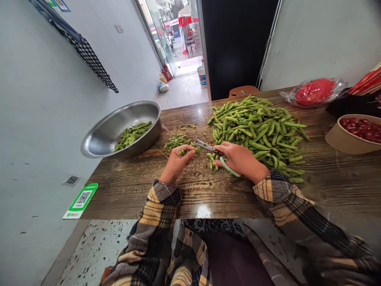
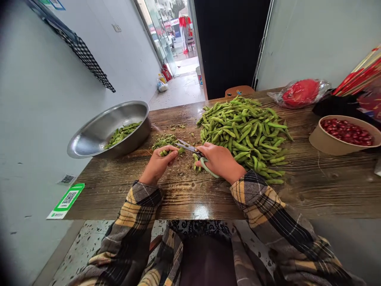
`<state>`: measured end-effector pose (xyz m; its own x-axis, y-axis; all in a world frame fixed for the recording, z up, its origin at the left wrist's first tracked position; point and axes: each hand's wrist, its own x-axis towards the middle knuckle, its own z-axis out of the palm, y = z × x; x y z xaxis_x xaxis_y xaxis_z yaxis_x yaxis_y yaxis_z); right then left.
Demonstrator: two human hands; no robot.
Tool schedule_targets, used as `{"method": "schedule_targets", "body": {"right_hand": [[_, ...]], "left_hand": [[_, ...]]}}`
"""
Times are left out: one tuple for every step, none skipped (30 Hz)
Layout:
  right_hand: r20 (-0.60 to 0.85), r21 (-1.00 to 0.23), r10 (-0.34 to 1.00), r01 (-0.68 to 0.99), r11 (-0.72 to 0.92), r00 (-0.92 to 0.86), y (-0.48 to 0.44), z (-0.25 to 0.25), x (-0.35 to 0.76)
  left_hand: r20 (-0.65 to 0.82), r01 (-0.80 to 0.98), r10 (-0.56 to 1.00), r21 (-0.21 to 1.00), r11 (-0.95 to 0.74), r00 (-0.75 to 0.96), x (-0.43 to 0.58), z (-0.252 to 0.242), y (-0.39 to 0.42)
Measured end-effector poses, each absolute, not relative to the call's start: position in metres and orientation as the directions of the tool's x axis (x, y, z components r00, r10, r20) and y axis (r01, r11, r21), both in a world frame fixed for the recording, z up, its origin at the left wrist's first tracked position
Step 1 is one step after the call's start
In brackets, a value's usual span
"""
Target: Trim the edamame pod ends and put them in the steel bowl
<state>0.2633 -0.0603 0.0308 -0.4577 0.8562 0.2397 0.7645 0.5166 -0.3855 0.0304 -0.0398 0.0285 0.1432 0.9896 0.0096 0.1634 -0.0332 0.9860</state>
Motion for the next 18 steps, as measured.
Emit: {"method": "schedule_targets", "body": {"right_hand": [[0.257,-0.388,0.853,0.759,0.522,-0.454,-0.061,0.031,0.263],[0.276,-0.391,0.847,0.752,0.531,-0.454,-0.061,0.031,0.262],[0.294,-0.394,0.841,0.744,0.540,-0.455,-0.061,0.031,0.261],[0.307,-0.396,0.834,0.736,0.550,-0.458,-0.061,0.030,0.261],[0.316,-0.398,0.830,0.730,0.556,-0.460,-0.061,0.030,0.261],[0.320,-0.401,0.827,0.725,0.560,-0.462,-0.061,0.029,0.260],[0.319,-0.404,0.824,0.719,0.565,-0.468,-0.060,0.029,0.261],[0.317,-0.408,0.821,0.713,0.570,-0.475,-0.060,0.028,0.261],[0.314,-0.412,0.818,0.707,0.575,-0.483,-0.060,0.028,0.262],[0.310,-0.416,0.813,0.699,0.582,-0.493,-0.060,0.028,0.262],[0.306,-0.420,0.808,0.690,0.589,-0.503,-0.060,0.028,0.263],[0.303,-0.426,0.804,0.681,0.595,-0.512,-0.060,0.029,0.263],[0.301,-0.433,0.800,0.673,0.600,-0.519,-0.061,0.029,0.263],[0.303,-0.441,0.797,0.665,0.603,-0.522,-0.061,0.030,0.263],[0.309,-0.448,0.796,0.659,0.604,-0.520,-0.060,0.030,0.264],[0.323,-0.457,0.800,0.656,0.600,-0.506,-0.060,0.030,0.264],[0.344,-0.467,0.806,0.657,0.592,-0.482,-0.059,0.030,0.264],[0.367,-0.479,0.813,0.657,0.582,-0.452,-0.058,0.030,0.265]], "left_hand": [[0.006,0.143,0.989,0.989,-0.027,0.146,0.033,0.028,-0.042],[0.003,0.121,0.989,0.992,-0.021,0.150,0.035,0.027,-0.045],[-0.003,0.099,0.988,0.995,-0.013,0.154,0.037,0.026,-0.048],[-0.011,0.079,0.988,0.997,-0.002,0.157,0.039,0.026,-0.050],[-0.021,0.065,0.987,0.998,0.010,0.159,0.041,0.025,-0.053],[-0.032,0.057,0.986,0.998,0.023,0.161,0.041,0.025,-0.055],[-0.044,0.057,0.986,0.998,0.035,0.162,0.041,0.026,-0.057],[-0.056,0.065,0.985,0.997,0.046,0.161,0.041,0.027,-0.059],[-0.066,0.080,0.985,0.995,0.053,0.158,0.039,0.028,-0.059],[-0.071,0.101,0.985,0.993,0.055,0.156,0.037,0.031,-0.060],[-0.073,0.125,0.985,0.991,0.053,0.156,0.034,0.033,-0.060],[-0.073,0.150,0.984,0.987,0.049,0.160,0.032,0.037,-0.059],[-0.071,0.175,0.983,0.984,0.041,0.169,0.029,0.040,-0.059],[-0.068,0.195,0.981,0.980,0.032,0.180,0.027,0.044,-0.059],[-0.064,0.211,0.980,0.977,0.023,0.189,0.025,0.048,-0.060],[-0.058,0.224,0.980,0.975,0.014,0.191,0.024,0.052,-0.061],[-0.050,0.236,0.981,0.972,0.004,0.187,0.022,0.057,-0.062],[-0.037,0.249,0.984,0.968,-0.007,0.174,0.020,0.062,-0.063]]}}
